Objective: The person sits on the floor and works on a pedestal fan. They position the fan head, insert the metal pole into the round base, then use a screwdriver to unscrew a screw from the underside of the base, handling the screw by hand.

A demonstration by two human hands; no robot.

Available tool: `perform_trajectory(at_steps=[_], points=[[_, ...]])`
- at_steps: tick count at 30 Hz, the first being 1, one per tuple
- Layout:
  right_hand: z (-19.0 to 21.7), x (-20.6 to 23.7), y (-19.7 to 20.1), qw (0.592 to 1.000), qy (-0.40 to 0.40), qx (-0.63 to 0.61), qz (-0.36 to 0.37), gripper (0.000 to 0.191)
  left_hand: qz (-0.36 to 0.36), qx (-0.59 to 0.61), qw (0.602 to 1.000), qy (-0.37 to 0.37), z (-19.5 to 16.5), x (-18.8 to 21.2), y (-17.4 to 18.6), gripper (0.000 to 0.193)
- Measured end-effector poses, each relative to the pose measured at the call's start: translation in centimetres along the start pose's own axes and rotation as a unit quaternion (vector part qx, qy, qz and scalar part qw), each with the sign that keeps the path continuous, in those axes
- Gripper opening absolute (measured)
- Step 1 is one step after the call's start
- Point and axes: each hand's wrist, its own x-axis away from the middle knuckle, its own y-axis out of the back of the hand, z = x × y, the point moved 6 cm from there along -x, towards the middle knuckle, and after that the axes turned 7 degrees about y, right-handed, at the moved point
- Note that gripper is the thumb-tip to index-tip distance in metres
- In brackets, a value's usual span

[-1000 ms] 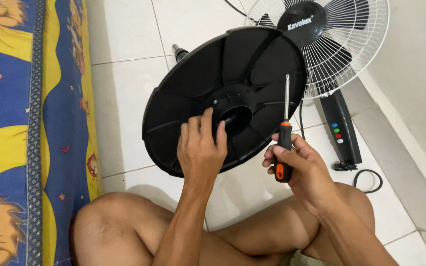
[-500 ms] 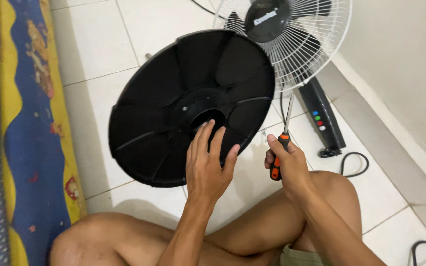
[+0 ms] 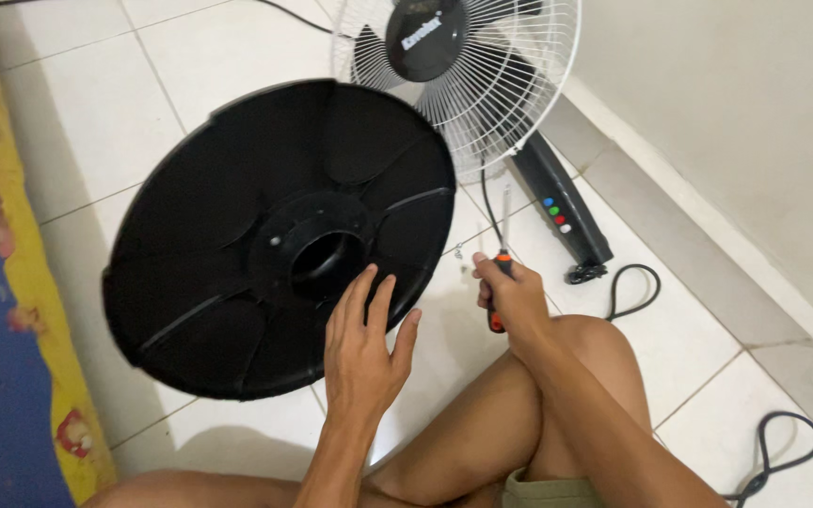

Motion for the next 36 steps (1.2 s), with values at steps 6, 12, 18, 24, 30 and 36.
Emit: perform_trajectory(at_steps=[6, 12, 18, 24, 30, 36], points=[[-1.5, -2.0, -0.2, 0.999, -0.018, 0.048, -0.014, 0.022, 0.013, -0.011, 1.000, 0.007, 0.3, 0.4, -0.7, 0.047], [-3.4, -3.6, -0.4, 0.978, -0.050, 0.194, -0.064, 0.022, 0.039, -0.010, 0.998, 0.037, 1.0, 0.4, -1.1, 0.048], [-5.2, -5.5, -0.8, 0.960, -0.021, 0.264, -0.091, 0.031, 0.045, -0.008, 0.998, 0.047, 1.4, 0.4, -1.2, 0.047], [-6.4, -6.4, -0.6, 0.944, -0.036, 0.316, -0.088, 0.035, 0.050, 0.011, 0.997, 0.060, 1.7, 0.4, -1.4, 0.045], [-6.8, -6.7, -1.0, 0.951, -0.026, 0.296, -0.088, 0.028, 0.060, 0.023, 0.996, 0.060, 1.9, 0.4, -1.4, 0.045], [-6.4, -6.2, -1.1, 0.948, -0.044, 0.303, -0.089, 0.021, 0.058, 0.030, 0.996, 0.062, 1.8, 0.3, -1.3, 0.043]])
